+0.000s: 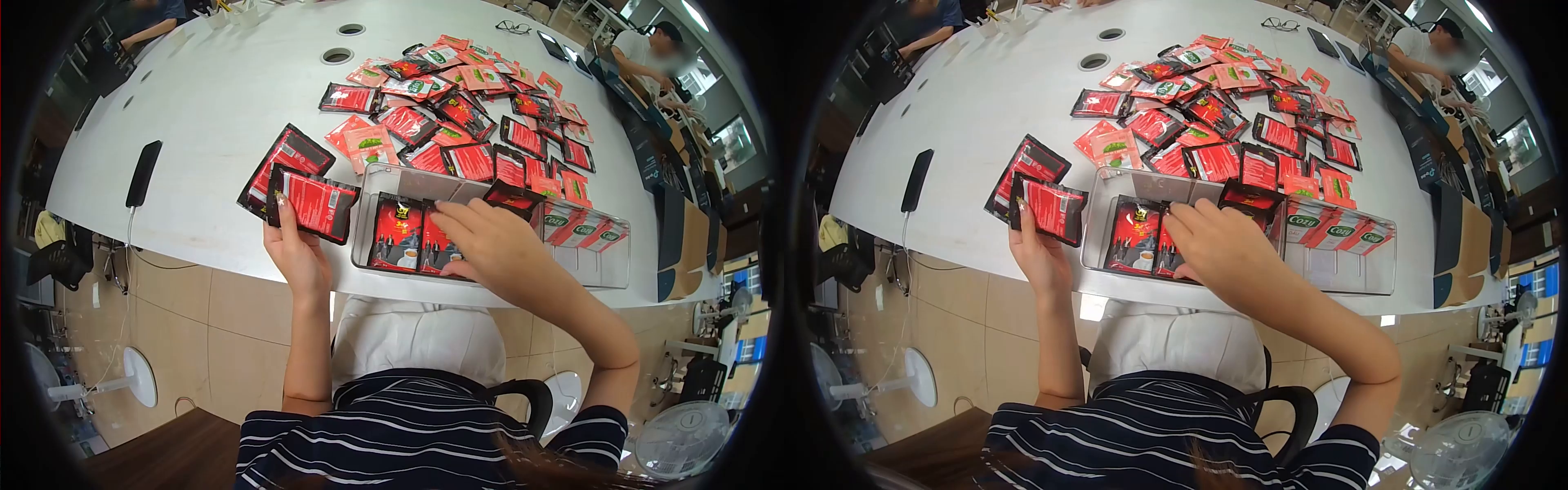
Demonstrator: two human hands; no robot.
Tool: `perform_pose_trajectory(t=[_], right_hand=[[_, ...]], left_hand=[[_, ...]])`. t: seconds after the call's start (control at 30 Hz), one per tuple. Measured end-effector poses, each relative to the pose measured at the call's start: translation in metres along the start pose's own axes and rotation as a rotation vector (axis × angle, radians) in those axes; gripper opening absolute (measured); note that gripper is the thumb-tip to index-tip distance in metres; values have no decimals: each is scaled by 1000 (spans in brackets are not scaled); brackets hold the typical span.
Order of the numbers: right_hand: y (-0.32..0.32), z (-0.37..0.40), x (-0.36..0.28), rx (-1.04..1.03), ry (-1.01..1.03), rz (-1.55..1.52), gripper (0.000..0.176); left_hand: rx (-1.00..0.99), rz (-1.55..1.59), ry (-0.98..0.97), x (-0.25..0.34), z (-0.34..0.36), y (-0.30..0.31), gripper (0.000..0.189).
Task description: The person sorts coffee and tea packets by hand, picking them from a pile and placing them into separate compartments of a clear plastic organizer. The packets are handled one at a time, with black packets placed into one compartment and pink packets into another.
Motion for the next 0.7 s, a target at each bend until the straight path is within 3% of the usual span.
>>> perform_pose_trajectory(t=[0.17, 0.27, 0.57, 0.7], right_hand=[[-25, -10, 16, -206, -144, 25, 71], [-28, -13, 19, -193, -170, 48, 73], [-15, -11, 19, -35, -217, 33, 68], [8, -14, 0, 168, -54, 111, 58]], left_hand=[[6, 4, 15, -1, 0, 0, 23], [12, 4, 22, -1, 1, -2, 22], [5, -10, 22, -1, 1, -2, 22], [21, -8, 18, -2, 1, 0, 22]])
Point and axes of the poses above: each hand's wrist, its own z-axis away from the middle knuckle, its own y-axis out of the back of the hand, x = y × z, the point moved 10 cm from there along -z, towards the middle knuckle, and after that the axes turned 8 degrees about x, right-handed, at the moved point
